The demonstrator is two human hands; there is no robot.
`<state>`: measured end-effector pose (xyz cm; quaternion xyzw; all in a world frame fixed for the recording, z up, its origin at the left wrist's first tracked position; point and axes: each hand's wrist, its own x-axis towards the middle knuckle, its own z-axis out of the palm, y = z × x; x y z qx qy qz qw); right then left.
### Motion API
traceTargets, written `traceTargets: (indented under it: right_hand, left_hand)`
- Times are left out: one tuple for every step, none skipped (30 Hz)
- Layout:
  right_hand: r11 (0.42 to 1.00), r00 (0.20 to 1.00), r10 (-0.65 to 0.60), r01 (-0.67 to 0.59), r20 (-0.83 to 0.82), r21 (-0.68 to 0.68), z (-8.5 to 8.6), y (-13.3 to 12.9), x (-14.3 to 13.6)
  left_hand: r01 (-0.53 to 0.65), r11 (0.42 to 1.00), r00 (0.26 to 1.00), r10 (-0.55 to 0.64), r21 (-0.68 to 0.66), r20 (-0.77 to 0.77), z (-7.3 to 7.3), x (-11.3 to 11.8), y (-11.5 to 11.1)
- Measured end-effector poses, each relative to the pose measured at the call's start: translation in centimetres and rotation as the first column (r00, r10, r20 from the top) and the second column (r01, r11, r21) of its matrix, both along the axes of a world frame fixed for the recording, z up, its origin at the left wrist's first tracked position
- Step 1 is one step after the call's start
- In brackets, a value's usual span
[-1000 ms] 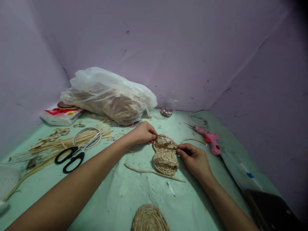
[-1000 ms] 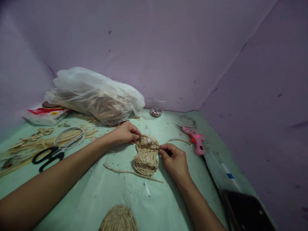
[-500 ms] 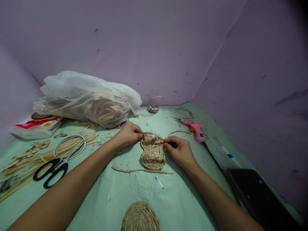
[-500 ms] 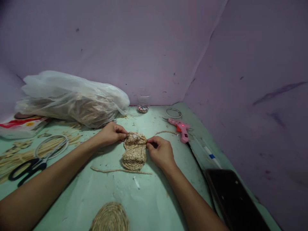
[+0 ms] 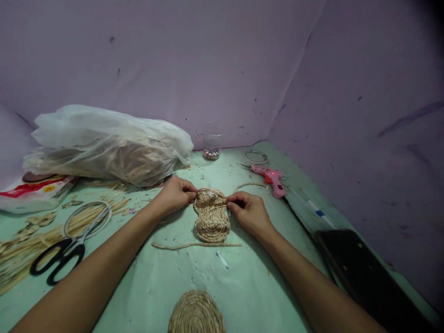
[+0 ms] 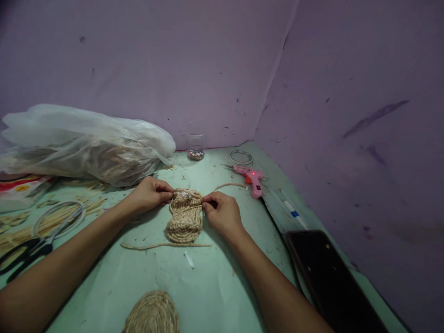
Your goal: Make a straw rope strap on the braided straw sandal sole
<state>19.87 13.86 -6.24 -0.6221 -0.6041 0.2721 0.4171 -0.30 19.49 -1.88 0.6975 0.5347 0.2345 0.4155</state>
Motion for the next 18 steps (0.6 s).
traceTargets:
  right_hand:
    - [1.000, 1.000, 0.002, -0.002, -0.003, -0.004, 0.02, 0.00, -0.01]
    - [1.000, 1.000, 0.004, -0.004, -0.005, -0.008, 0.04, -0.01, -0.03]
    - [1.000, 1.000, 0.004, -0.004, -0.007, -0.012, 0.06, -0.02, -0.05]
    - [1.000, 1.000, 0.002, -0.003, -0.007, -0.015, 0.08, -0.02, -0.07]
    - [1.000, 1.000, -0.001, 0.001, -0.006, -0.018, 0.10, -0.02, -0.10]
    - [1.000, 1.000, -0.006, 0.006, -0.004, -0.022, 0.12, -0.02, -0.14]
    - [1.000, 1.000, -0.013, 0.013, -0.001, -0.025, 0.14, -0.01, -0.17]
    - [0.999, 1.000, -0.021, 0.021, 0.002, -0.028, 0.16, 0.00, -0.21]
    - [0.999, 1.000, -0.028, 0.028, 0.007, -0.031, 0.18, 0.02, -0.24]
    - [0.999, 0.999, -0.034, 0.035, 0.012, -0.032, 0.21, 0.04, -0.28]
    - [0.999, 0.999, -0.040, 0.041, 0.017, -0.032, 0.23, 0.06, -0.30]
    - [0.998, 0.999, -0.045, 0.045, 0.022, -0.031, 0.25, 0.08, -0.32]
    - [0.998, 0.999, -0.047, 0.048, 0.026, -0.030, 0.25, 0.11, -0.33]
    - [0.998, 0.999, -0.047, 0.048, 0.028, -0.029, 0.25, 0.14, -0.33]
    - [0.998, 0.999, -0.046, 0.047, 0.028, -0.029, 0.23, 0.16, -0.33]
    - [0.999, 0.999, -0.045, 0.045, 0.027, -0.030, 0.20, 0.19, -0.32]
    - [0.999, 0.999, -0.043, 0.044, 0.026, -0.033, 0.16, 0.22, -0.31]
    - [0.998, 0.999, -0.042, 0.043, 0.024, -0.036, 0.12, 0.24, -0.31]
  left_hand:
    - [-0.004, 1.000, 1.000, 0.004, -0.001, 0.002, 0.00, 0.01, -0.02]
    - [-0.009, 1.000, 1.000, 0.010, -0.003, 0.005, -0.02, 0.02, -0.03]
    - [-0.015, 1.000, 1.000, 0.015, -0.005, 0.008, -0.05, 0.03, -0.02]
    - [-0.020, 1.000, 1.000, 0.020, -0.007, 0.011, -0.10, 0.05, 0.01]
    - [-0.024, 1.000, 1.000, 0.024, -0.009, 0.014, -0.14, 0.08, 0.04]
    - [-0.029, 1.000, 0.999, 0.029, -0.012, 0.018, -0.19, 0.10, 0.08]
    - [-0.034, 0.999, 0.999, 0.034, -0.014, 0.021, -0.23, 0.13, 0.12]
    - [-0.038, 0.999, 0.999, 0.038, -0.017, 0.022, -0.26, 0.15, 0.15]
    - [-0.043, 0.999, 0.999, 0.043, -0.019, 0.023, -0.29, 0.16, 0.17]
    - [-0.047, 0.999, 0.999, 0.047, -0.022, 0.024, -0.30, 0.17, 0.18]
    - [-0.048, 0.999, 0.999, 0.049, -0.025, 0.024, -0.30, 0.17, 0.18]
    - [-0.048, 0.999, 0.998, 0.049, -0.026, 0.026, -0.30, 0.15, 0.18]
    - [-0.046, 0.999, 0.998, 0.047, -0.027, 0.028, -0.31, 0.14, 0.17]
    - [-0.044, 0.999, 0.998, 0.045, -0.028, 0.032, -0.34, 0.12, 0.17]
    - [-0.041, 0.999, 0.998, 0.042, -0.028, 0.037, -0.38, 0.11, 0.18]
    - [-0.039, 0.999, 0.998, 0.040, -0.028, 0.040, -0.44, 0.09, 0.20]
    - [-0.038, 0.999, 0.998, 0.039, -0.027, 0.043, -0.51, 0.08, 0.22]
    - [-0.036, 0.999, 0.998, 0.037, -0.026, 0.045, -0.58, 0.07, 0.25]
